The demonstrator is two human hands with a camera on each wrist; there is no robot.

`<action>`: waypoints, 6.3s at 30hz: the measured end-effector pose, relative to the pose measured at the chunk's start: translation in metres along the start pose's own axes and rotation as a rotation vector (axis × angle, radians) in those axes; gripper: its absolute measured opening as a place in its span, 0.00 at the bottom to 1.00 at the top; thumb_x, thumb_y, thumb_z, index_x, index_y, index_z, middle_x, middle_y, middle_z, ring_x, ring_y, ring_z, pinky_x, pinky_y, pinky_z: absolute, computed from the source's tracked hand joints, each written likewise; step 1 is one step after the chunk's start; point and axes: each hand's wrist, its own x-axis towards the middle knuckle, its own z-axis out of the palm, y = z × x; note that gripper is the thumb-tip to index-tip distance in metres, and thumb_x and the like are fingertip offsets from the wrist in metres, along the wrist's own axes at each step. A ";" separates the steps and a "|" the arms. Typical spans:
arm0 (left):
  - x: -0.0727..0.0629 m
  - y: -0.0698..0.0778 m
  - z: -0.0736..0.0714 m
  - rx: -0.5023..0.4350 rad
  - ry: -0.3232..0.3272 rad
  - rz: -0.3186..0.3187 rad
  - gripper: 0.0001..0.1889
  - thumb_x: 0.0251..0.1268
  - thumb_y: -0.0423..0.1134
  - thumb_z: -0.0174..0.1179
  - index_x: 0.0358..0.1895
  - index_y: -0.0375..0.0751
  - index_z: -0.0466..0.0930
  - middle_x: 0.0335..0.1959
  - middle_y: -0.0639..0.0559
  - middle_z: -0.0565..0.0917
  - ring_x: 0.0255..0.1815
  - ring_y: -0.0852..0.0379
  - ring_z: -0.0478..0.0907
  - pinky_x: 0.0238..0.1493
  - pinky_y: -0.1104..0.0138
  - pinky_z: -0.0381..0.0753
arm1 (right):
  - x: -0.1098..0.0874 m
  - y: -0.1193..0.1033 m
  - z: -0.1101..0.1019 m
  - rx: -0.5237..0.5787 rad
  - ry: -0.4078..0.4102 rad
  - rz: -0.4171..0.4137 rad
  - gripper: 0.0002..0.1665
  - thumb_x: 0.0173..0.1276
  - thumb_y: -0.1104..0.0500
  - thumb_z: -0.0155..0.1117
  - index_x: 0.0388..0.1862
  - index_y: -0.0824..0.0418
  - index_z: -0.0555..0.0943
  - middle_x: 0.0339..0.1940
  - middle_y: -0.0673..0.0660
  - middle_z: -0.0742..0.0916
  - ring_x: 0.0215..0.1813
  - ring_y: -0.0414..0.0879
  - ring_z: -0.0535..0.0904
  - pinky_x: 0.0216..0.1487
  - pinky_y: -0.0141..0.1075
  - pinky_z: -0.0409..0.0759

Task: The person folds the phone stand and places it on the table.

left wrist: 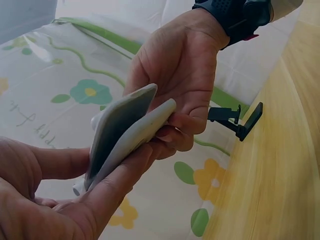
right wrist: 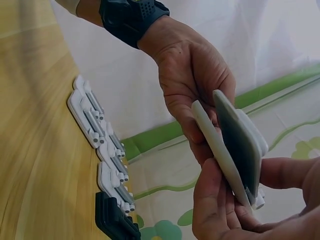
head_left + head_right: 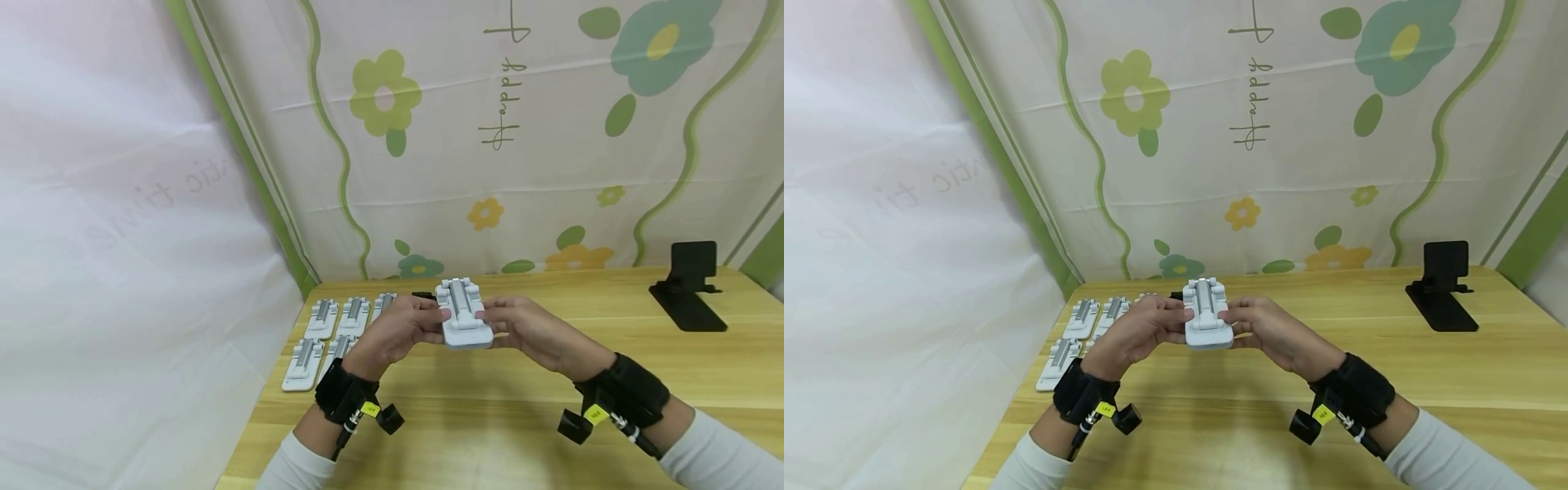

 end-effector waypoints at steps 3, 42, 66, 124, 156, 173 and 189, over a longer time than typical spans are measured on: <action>0.001 -0.001 0.001 0.017 0.003 -0.001 0.17 0.77 0.30 0.55 0.62 0.23 0.78 0.52 0.36 0.85 0.40 0.55 0.88 0.42 0.68 0.89 | -0.001 0.001 0.000 0.000 0.006 0.004 0.32 0.81 0.58 0.52 0.72 0.80 0.62 0.56 0.61 0.83 0.52 0.45 0.84 0.55 0.37 0.84; -0.016 -0.050 -0.008 0.888 0.404 -0.043 0.26 0.46 0.47 0.79 0.40 0.34 0.76 0.33 0.45 0.77 0.28 0.52 0.75 0.24 0.64 0.75 | -0.007 0.014 -0.050 -0.246 0.134 -0.029 0.29 0.85 0.48 0.47 0.68 0.72 0.66 0.64 0.71 0.77 0.62 0.59 0.81 0.64 0.48 0.82; -0.020 -0.107 -0.075 1.090 0.540 -0.168 0.30 0.42 0.47 0.80 0.09 0.46 0.62 0.18 0.52 0.66 0.28 0.52 0.66 0.29 0.64 0.61 | -0.042 0.063 -0.320 -1.729 0.706 -0.013 0.29 0.65 0.71 0.68 0.59 0.85 0.68 0.60 0.85 0.71 0.62 0.78 0.69 0.57 0.70 0.73; 0.011 -0.028 0.038 0.121 0.163 -0.027 0.14 0.76 0.31 0.58 0.57 0.28 0.81 0.55 0.38 0.82 0.42 0.55 0.85 0.50 0.62 0.88 | -0.002 -0.050 -0.035 -1.012 0.419 -0.681 0.26 0.68 0.60 0.73 0.63 0.63 0.79 0.56 0.61 0.84 0.54 0.55 0.83 0.55 0.46 0.83; 0.007 -0.018 0.038 0.059 0.089 -0.048 0.16 0.71 0.29 0.62 0.58 0.25 0.81 0.43 0.36 0.89 0.40 0.44 0.90 0.46 0.62 0.90 | 0.010 -0.013 -0.026 -0.725 0.423 -0.425 0.25 0.67 0.58 0.74 0.61 0.63 0.80 0.49 0.62 0.89 0.48 0.55 0.89 0.41 0.30 0.86; 0.007 -0.023 0.032 0.112 0.134 -0.021 0.12 0.72 0.30 0.61 0.53 0.26 0.85 0.42 0.36 0.88 0.38 0.50 0.90 0.47 0.61 0.90 | 0.007 -0.049 -0.027 -1.119 0.543 -0.990 0.20 0.56 0.72 0.77 0.49 0.60 0.87 0.45 0.55 0.86 0.48 0.47 0.77 0.50 0.32 0.72; 0.009 -0.022 0.023 0.083 0.158 -0.013 0.14 0.73 0.27 0.59 0.57 0.22 0.81 0.50 0.33 0.84 0.30 0.59 0.86 0.40 0.67 0.89 | 0.003 -0.033 -0.007 -1.250 0.456 -1.042 0.15 0.54 0.76 0.77 0.38 0.65 0.83 0.37 0.58 0.84 0.41 0.50 0.79 0.41 0.42 0.80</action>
